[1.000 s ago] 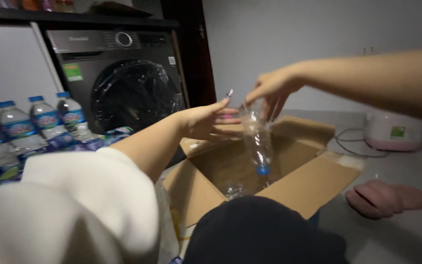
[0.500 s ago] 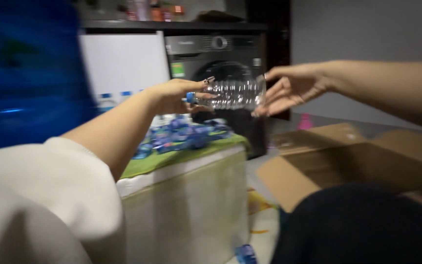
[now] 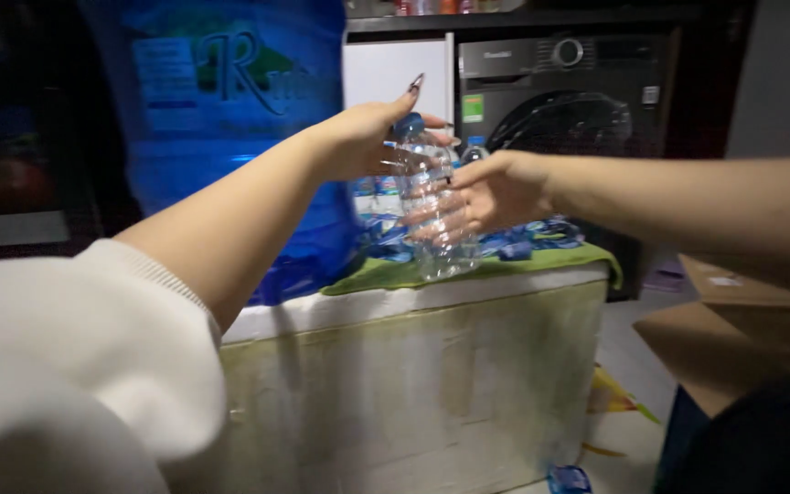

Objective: The person fills a clear plastic water bottle from a large blue water dispenser. After filling, they place the bottle on a surface and apply a label to it. The person then picks up the labeled bottle and places it with other bottles.

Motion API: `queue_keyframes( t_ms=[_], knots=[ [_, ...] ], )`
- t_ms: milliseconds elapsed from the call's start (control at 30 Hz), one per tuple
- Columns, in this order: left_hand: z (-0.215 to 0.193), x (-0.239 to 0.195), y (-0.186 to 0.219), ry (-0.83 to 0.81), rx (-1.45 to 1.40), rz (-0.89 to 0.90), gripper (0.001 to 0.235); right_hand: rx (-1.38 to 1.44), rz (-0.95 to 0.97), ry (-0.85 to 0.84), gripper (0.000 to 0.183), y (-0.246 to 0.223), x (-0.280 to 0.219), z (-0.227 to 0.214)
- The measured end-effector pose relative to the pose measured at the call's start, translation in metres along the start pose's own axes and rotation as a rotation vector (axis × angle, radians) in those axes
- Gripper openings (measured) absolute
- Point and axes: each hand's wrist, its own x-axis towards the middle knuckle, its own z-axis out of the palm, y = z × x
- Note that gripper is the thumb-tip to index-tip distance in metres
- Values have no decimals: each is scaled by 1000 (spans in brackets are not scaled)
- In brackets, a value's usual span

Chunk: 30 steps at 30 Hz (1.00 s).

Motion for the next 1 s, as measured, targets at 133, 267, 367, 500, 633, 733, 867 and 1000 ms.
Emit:
queue_keyframes(
  t_ms=[133, 267, 367, 500, 633, 733, 867, 1000],
  knots=[
    [-23, -13, -20, -13, -274, -65, 46, 99, -39, 24, 48, 26, 21, 13],
    [-37, -14, -45, 64, -404, -42, 38, 163, -62, -5, 43, 39, 28, 39],
    [-37, -29, -49, 112, -361, -28, 36, 152, -65, 36, 46, 45, 27, 63],
    [-20, -51, -33, 265, -345, -77, 45, 138, -89, 156, 47, 48, 18, 88],
    [-48, 1, -68, 328, -134, -75, 52, 111, -129, 214, 59, 69, 30, 64],
    [-24, -4, -58, 479, -83, -122, 76, 137, -141, 310, 51, 76, 31, 56],
    [4, -15, -52, 537, -144, -143, 77, 120, -127, 358, 49, 80, 26, 51],
    [15, 1, -65, 437, -185, -117, 86, 110, -108, 385, 52, 87, 15, 46]
  ],
)
